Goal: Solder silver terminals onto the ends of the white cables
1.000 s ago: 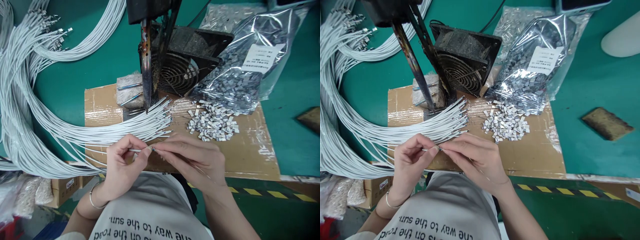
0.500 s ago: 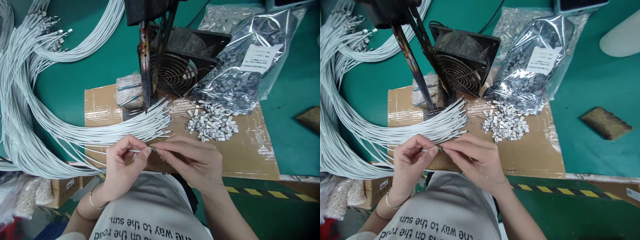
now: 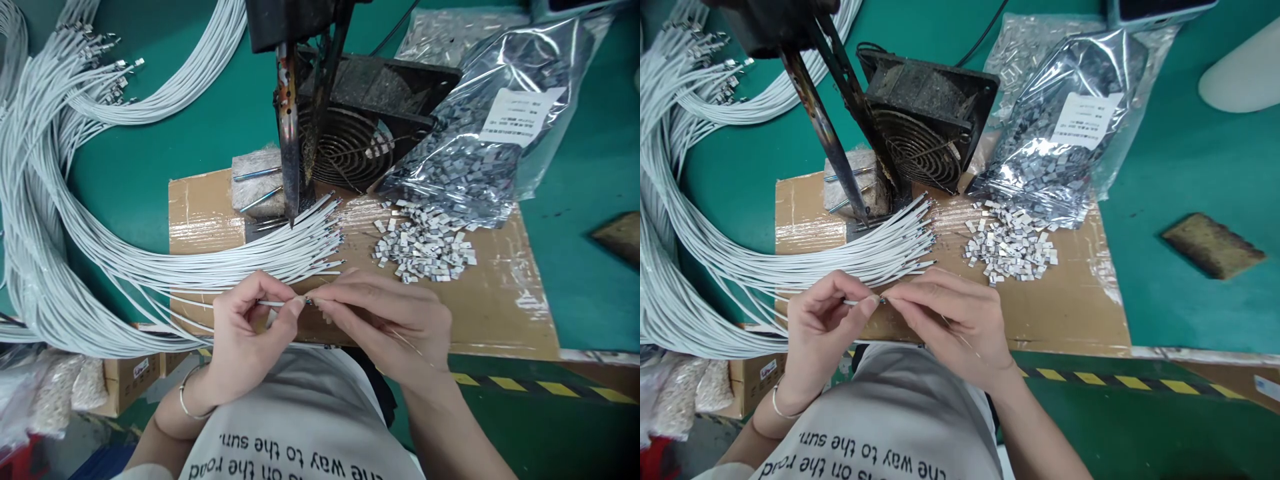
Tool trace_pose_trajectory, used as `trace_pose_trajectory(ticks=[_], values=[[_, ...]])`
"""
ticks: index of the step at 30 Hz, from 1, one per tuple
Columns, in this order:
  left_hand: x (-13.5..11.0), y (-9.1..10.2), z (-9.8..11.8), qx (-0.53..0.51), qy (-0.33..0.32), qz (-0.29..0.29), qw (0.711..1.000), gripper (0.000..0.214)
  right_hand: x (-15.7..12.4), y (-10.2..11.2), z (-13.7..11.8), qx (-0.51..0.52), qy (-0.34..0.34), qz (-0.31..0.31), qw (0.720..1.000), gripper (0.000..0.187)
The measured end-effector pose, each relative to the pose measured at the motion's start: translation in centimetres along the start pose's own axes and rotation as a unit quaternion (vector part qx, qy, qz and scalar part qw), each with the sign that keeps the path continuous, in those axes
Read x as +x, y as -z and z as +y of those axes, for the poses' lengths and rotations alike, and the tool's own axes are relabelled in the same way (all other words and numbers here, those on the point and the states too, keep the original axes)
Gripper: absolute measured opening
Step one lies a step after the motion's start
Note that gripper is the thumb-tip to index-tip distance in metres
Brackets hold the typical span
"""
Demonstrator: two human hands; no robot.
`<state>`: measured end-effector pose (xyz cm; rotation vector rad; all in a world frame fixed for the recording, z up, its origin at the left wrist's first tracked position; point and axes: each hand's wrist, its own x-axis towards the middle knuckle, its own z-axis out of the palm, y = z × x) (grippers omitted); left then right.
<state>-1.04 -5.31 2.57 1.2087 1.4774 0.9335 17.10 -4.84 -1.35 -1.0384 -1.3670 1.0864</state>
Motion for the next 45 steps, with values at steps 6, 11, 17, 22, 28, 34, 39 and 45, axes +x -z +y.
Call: trace_pose_trajectory(ticks=[6, 11, 17, 22, 28, 34, 39, 45], values=[[-0.3, 0.0, -0.5, 0.014, -0.010, 0.011, 1.000, 0.012, -0.5, 0.2, 0.1, 0.030, -0.085, 0.073, 0.993, 0.028], [-0.4, 0.0, -0.4, 0.024, -0.005, 0.003, 1.000, 0.010, -0.8, -0.5, 0.0, 0.098, -0.186, 0.101, 0.972, 0.023], [0.1, -0.3, 0.1, 0.022, -0.021, -0.005, 1.000, 0.016, -0.2, -1.6, -0.8, 0.100, -0.167, 0.105, 0.975, 0.020], [0.2, -0.3, -0.1, 0.030, -0.028, -0.002, 0.999, 0.017, 0.4, -2.2, -0.9, 0.066, -0.104, 0.100, 0.987, 0.025], [0.6, -0.1, 0.2, 0.029, -0.019, -0.004, 0.999, 0.018, 0.6, -2.2, -0.4, 0.056, -0.111, 0.112, 0.986, 0.025], [0.9, -0.1, 0.4, 0.016, -0.014, 0.003, 1.000, 0.018, 0.8, -2.2, -0.2, 0.059, -0.127, 0.105, 0.985, 0.021], [1.1, 0.0, 0.4, 0.013, -0.006, -0.001, 1.000, 0.017, 0.7, -2.0, 0.0, 0.070, -0.139, 0.089, 0.984, 0.022], [1.2, 0.0, 0.5, 0.012, -0.006, -0.005, 1.000, 0.018, 0.8, -2.0, 0.0, 0.076, -0.140, 0.080, 0.984, 0.025]])
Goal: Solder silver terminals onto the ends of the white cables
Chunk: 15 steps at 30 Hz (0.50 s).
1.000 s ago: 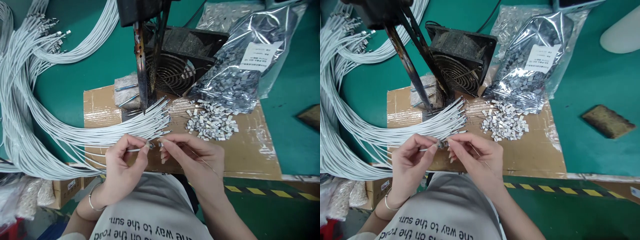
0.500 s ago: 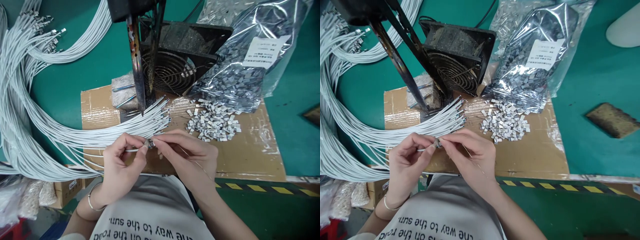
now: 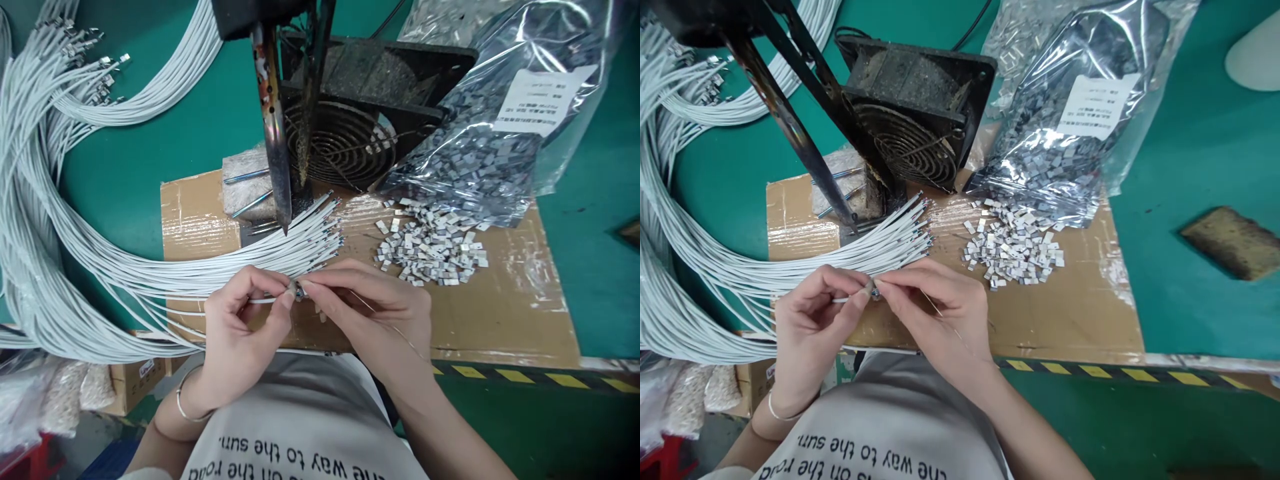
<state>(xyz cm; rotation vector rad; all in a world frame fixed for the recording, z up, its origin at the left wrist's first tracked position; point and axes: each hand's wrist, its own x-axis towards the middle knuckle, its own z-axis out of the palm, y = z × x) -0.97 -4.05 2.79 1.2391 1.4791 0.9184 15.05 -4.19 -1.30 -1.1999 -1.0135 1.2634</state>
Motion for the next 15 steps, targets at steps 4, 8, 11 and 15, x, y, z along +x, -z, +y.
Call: trace_pose_trajectory(ticks=[4, 8, 11, 15], values=[[0.0, 0.0, 0.0, 0.004, 0.001, 0.003, 1.000, 0.018, -0.1, -0.1, 0.0, -0.019, 0.006, -0.001, 1.000, 0.022], [0.1, 0.0, 0.0, 0.007, 0.014, 0.015, 1.000, 0.016, -0.5, 0.2, 0.5, -0.109, 0.059, 0.019, 0.992, 0.018], [0.3, -0.1, 0.0, 0.016, 0.019, 0.032, 0.999, 0.015, -0.9, 0.7, 0.9, -0.141, 0.081, 0.026, 0.986, 0.035], [0.8, -0.1, 0.1, 0.019, 0.017, 0.053, 0.998, 0.014, -1.2, 1.1, 0.9, -0.109, 0.048, 0.035, 0.992, 0.034]])
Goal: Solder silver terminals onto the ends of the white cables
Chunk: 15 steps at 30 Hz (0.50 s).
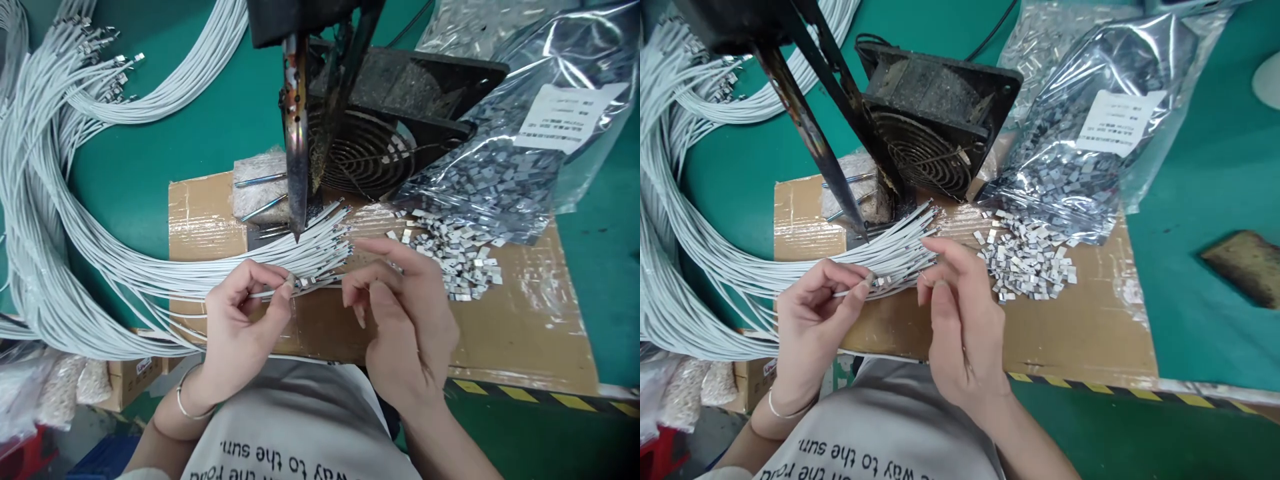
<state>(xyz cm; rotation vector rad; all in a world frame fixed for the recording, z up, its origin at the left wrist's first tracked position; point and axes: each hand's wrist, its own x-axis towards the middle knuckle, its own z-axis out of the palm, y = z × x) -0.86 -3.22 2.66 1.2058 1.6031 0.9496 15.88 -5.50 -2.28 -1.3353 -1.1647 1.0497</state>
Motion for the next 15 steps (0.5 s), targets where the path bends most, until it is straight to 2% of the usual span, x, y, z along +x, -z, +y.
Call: trace_pose_trajectory(ticks=[3, 7, 11, 15], values=[[0.3, -0.1, 0.1, -0.007, 0.002, 0.012, 1.000, 0.014, 0.2, 0.1, -0.2, 0.001, -0.010, 0.020, 1.000, 0.013], [0.8, -0.2, 0.0, -0.008, 0.000, 0.022, 1.000, 0.015, 1.1, 0.1, -0.6, -0.031, 0.018, -0.010, 0.999, 0.030], [1.1, -0.4, 0.0, -0.005, -0.007, 0.030, 1.000, 0.015, 1.7, -0.4, -1.0, -0.026, 0.060, -0.025, 0.998, 0.019], [1.4, -0.6, 0.0, -0.005, -0.016, 0.030, 0.999, 0.015, 1.7, -1.1, -1.3, 0.010, 0.046, -0.010, 0.999, 0.021]])
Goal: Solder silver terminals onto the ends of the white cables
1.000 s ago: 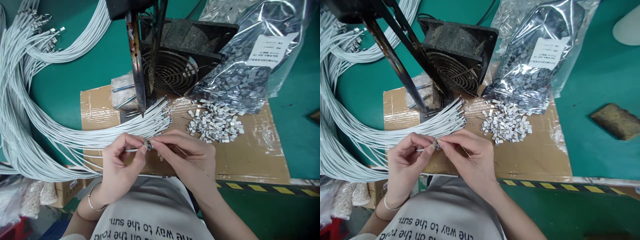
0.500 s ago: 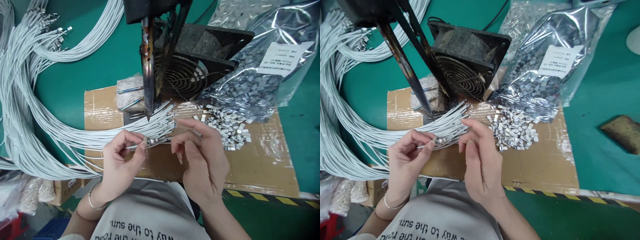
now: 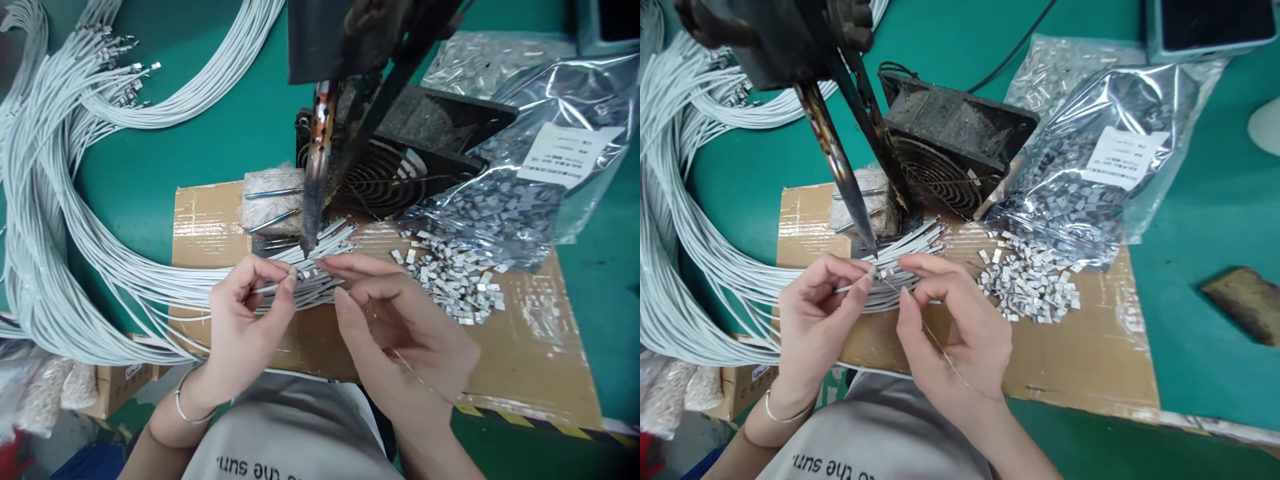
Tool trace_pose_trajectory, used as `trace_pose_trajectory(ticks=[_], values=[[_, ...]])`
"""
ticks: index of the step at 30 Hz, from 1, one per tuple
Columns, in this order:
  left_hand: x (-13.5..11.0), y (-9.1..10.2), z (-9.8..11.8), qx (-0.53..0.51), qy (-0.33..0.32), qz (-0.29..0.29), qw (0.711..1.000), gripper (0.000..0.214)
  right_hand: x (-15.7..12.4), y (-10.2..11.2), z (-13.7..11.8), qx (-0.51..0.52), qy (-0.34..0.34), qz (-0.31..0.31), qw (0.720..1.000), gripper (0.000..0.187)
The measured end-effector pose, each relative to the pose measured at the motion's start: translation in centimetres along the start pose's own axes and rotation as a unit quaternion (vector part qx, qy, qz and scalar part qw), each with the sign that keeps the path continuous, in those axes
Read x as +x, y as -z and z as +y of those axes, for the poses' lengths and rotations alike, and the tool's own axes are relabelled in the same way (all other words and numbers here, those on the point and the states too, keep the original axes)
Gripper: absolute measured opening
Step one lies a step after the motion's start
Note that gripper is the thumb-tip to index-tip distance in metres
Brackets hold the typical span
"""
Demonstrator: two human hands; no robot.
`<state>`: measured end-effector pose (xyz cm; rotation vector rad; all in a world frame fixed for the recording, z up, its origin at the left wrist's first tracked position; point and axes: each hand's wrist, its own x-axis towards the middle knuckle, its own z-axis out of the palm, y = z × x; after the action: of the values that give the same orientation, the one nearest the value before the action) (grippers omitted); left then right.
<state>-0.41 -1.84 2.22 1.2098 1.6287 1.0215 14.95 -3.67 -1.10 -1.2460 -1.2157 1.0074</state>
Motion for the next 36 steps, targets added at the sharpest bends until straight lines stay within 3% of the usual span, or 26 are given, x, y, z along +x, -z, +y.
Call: trace_pose_trajectory(ticks=[17, 36], values=[[1.3, -0.9, 0.5, -0.007, -0.033, 0.031, 0.999, 0.014, 1.1, -1.1, -0.9, 0.042, -0.059, 0.058, 0.996, 0.021], [1.1, -0.8, 0.6, -0.005, -0.049, 0.038, 0.998, 0.015, 1.2, -1.3, -1.4, 0.050, -0.037, 0.069, 0.996, 0.020]])
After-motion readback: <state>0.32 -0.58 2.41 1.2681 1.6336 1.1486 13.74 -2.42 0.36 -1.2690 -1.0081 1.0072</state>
